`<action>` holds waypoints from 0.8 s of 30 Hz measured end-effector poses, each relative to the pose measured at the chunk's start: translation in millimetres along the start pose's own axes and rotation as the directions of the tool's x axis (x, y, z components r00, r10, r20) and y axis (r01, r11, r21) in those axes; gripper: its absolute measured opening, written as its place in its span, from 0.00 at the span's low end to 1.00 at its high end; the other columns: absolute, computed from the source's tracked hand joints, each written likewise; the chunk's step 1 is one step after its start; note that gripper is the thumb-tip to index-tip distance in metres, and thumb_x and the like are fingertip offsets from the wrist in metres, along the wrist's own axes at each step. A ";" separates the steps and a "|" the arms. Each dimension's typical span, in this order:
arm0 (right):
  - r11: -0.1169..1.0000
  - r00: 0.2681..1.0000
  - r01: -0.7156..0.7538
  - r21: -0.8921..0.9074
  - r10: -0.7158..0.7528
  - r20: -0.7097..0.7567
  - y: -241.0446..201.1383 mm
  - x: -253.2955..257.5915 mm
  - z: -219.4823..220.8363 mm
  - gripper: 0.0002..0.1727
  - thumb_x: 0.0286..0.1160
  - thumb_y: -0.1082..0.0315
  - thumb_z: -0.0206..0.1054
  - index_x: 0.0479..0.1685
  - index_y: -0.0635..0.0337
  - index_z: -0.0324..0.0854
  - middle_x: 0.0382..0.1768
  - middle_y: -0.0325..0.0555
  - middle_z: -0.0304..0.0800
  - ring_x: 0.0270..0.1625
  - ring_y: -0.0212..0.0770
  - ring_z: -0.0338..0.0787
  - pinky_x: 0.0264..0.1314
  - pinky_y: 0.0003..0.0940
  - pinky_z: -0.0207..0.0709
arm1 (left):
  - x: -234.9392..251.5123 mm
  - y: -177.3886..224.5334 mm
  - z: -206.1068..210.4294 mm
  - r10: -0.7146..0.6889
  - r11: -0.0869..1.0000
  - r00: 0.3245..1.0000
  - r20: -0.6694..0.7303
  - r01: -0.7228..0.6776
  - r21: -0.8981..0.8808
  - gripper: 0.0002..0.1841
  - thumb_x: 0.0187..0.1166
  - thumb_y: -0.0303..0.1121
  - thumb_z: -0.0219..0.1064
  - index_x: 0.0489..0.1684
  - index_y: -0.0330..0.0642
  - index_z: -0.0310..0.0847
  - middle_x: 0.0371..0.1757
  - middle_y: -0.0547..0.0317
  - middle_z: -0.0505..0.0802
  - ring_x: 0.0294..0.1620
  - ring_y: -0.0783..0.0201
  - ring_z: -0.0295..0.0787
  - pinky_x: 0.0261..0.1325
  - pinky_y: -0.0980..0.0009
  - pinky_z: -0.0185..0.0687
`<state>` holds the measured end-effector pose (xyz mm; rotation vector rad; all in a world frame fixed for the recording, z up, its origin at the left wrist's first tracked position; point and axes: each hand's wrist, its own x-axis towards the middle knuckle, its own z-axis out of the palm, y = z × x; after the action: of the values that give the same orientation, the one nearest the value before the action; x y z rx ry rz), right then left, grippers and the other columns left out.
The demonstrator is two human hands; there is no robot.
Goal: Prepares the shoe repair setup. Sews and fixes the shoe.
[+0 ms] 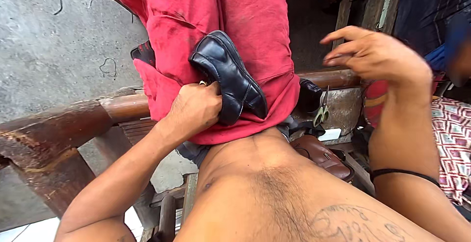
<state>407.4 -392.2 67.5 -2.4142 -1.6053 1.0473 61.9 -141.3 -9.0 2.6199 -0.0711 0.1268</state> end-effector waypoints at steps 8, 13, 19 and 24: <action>0.922 0.960 0.237 0.305 -0.174 -0.220 -101.7 28.4 72.0 0.46 0.63 0.40 0.79 0.82 0.57 0.76 0.82 0.51 0.75 0.65 0.40 0.87 0.57 0.39 0.85 | -7.7 -4.8 -11.0 -0.045 0.999 0.999 -0.006 0.045 -0.009 0.09 0.78 0.30 0.58 0.32 0.36 0.81 0.31 0.41 0.87 0.28 0.39 0.88 0.23 0.45 0.76; 0.919 0.970 0.208 0.335 -0.150 -0.190 -108.8 33.4 99.9 0.32 0.67 0.43 0.78 0.68 0.52 0.86 0.41 0.37 0.88 0.37 0.33 0.83 0.42 0.36 0.79 | -103.0 -108.5 -72.2 -0.265 0.944 0.964 -0.003 0.259 -0.203 0.13 0.85 0.37 0.55 0.45 0.49 0.88 0.39 0.55 0.83 0.40 0.55 0.80 0.37 0.54 0.71; 0.953 0.969 0.204 0.224 -0.163 -0.185 -118.8 32.2 94.6 0.32 0.70 0.40 0.73 0.68 0.50 0.88 0.34 0.36 0.85 0.30 0.33 0.77 0.35 0.37 0.73 | -22.9 -31.7 -65.7 0.005 -0.097 0.996 -0.084 -0.083 -0.992 0.15 0.85 0.39 0.61 0.24 0.56 0.86 0.38 0.70 0.97 0.51 0.65 0.95 0.67 0.58 0.87; 0.883 0.977 0.188 0.429 -0.122 -0.177 -113.8 22.4 85.7 0.17 0.82 0.55 0.67 0.59 0.54 0.92 0.43 0.38 0.93 0.42 0.27 0.88 0.50 0.30 0.84 | -5.3 -27.7 -25.1 -0.123 0.863 0.990 -0.068 0.073 -0.500 0.14 0.78 0.25 0.58 0.47 0.35 0.93 0.52 0.49 0.95 0.58 0.58 0.92 0.65 0.59 0.84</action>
<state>273.8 -347.9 35.9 -1.9756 -1.3107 1.0447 56.7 -104.7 -1.5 2.0909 0.0586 0.1748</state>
